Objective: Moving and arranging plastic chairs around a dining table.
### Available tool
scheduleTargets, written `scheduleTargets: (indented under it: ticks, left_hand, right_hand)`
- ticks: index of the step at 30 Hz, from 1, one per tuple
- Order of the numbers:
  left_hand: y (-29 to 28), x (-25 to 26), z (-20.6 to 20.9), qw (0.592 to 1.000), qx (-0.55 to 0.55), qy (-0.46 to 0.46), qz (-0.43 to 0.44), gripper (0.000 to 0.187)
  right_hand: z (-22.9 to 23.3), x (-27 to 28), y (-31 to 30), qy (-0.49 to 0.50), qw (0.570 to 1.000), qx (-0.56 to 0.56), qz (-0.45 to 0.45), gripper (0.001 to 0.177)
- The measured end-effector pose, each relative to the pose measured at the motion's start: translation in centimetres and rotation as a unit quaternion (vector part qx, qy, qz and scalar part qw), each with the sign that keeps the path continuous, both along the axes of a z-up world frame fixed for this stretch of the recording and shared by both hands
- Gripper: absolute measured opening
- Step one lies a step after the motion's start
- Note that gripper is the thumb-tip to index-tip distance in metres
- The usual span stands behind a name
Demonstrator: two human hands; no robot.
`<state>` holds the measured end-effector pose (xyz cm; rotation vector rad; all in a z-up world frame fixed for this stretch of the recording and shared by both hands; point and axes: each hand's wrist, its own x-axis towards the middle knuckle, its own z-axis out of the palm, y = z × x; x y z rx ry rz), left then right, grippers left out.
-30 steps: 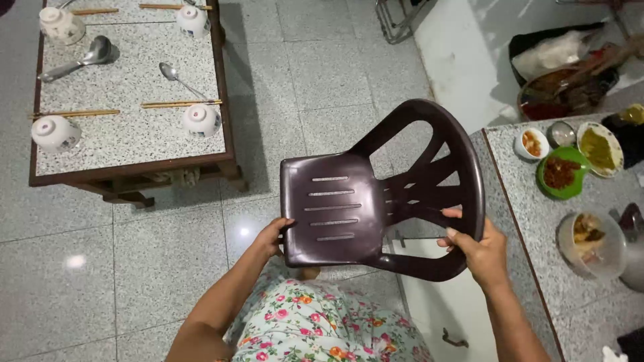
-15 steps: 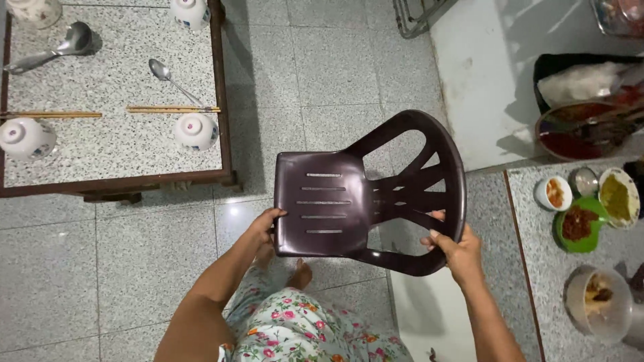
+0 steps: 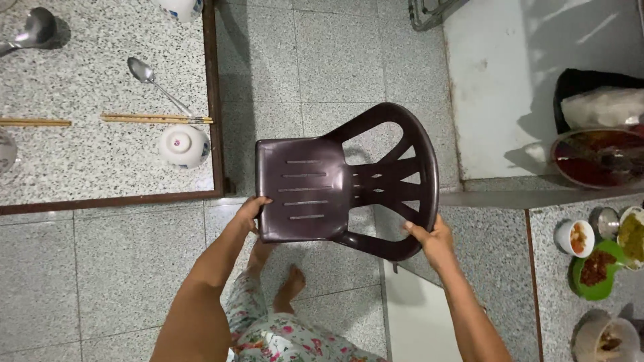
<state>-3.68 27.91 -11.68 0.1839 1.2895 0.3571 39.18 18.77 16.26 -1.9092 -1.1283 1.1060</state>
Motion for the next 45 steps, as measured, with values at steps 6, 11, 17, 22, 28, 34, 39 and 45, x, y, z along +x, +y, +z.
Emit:
scheduleTargets:
  ticks: [6, 11, 17, 22, 28, 34, 39, 45]
  left_hand:
    - [2.7, -0.5, 1.2, 0.999, -0.003, 0.027, 0.031, 0.062]
    - [6.2, 0.1, -5.3, 0.988, 0.045, -0.099, 0.11, 0.057]
    - [12.4, -0.1, -4.4, 0.984, 0.138, -0.021, 0.113, 0.084]
    - [10.9, 0.7, -3.2, 0.962, 0.068, -0.012, 0.263, 0.113]
    - [11.5, 4.7, -4.7, 0.983, 0.001, -0.086, 0.165, 0.101]
    - [17.9, 6.1, -3.6, 0.956, 0.173, -0.026, 0.236, 0.1]
    - [17.5, 6.3, -3.4, 0.971, 0.091, -0.028, 0.219, 0.095]
    - [12.5, 6.2, -2.5, 0.962, 0.003, -0.029, 0.271, 0.086]
  right_hand:
    - [-0.8, 0.1, 4.5, -0.011, 1.0, -0.017, -0.01, 0.032]
    - [0.5, -2.4, 9.4, 0.063, 0.997, 0.015, -0.042, 0.04]
    - [-0.9, -2.0, 14.6, 0.175, 0.968, 0.089, -0.157, 0.036]
    - [0.7, -3.9, 19.8, 0.213, 0.958, 0.098, -0.167, 0.044]
    - [0.0, -4.3, 28.8, 0.203, 0.963, 0.063, -0.167, 0.034]
    - [-2.3, -2.8, 39.0, 0.214, 0.963, 0.093, -0.137, 0.031]
    - [-6.5, -1.7, 46.9, 0.34, 0.924, 0.153, -0.09, 0.029]
    - [-9.0, -3.6, 53.2, 0.285, 0.943, 0.12, -0.127, 0.022]
